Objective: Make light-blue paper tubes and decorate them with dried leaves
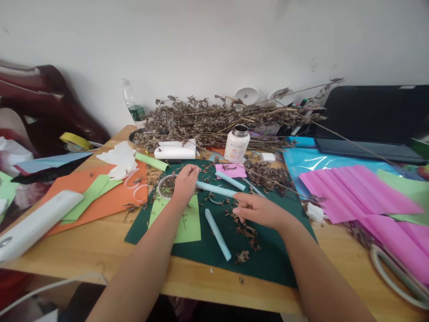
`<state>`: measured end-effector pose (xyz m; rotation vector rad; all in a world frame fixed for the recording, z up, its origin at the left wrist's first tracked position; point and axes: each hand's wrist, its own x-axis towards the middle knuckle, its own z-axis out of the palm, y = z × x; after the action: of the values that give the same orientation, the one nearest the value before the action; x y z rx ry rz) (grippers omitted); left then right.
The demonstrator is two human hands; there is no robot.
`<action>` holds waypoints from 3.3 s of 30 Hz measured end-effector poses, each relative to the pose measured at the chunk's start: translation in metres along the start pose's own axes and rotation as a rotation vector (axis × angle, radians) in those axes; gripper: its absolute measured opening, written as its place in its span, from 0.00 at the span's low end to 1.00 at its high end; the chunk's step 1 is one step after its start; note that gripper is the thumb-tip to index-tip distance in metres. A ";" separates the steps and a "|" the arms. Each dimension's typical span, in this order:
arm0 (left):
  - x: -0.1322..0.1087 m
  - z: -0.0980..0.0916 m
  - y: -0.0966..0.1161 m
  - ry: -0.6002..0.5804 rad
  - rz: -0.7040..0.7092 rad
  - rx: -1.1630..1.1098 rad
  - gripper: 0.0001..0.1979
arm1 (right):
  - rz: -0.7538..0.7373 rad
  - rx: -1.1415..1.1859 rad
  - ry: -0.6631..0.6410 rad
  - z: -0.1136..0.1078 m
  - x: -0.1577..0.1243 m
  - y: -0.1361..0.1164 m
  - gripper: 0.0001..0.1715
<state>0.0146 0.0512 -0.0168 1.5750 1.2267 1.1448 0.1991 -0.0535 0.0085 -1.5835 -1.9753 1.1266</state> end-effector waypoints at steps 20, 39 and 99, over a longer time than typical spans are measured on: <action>0.004 -0.009 0.012 0.064 -0.215 -0.843 0.25 | -0.002 -0.496 0.431 -0.002 0.019 0.029 0.14; -0.009 0.010 0.007 -0.210 -0.045 -0.293 0.12 | 0.020 -0.397 -0.032 0.008 -0.001 -0.003 0.07; -0.029 0.010 0.030 -0.508 0.020 -0.136 0.19 | -0.290 1.098 0.750 0.012 0.015 -0.004 0.06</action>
<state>0.0280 0.0167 0.0040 1.6423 0.7815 0.7528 0.1833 -0.0436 0.0007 -0.8556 -0.7798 0.9859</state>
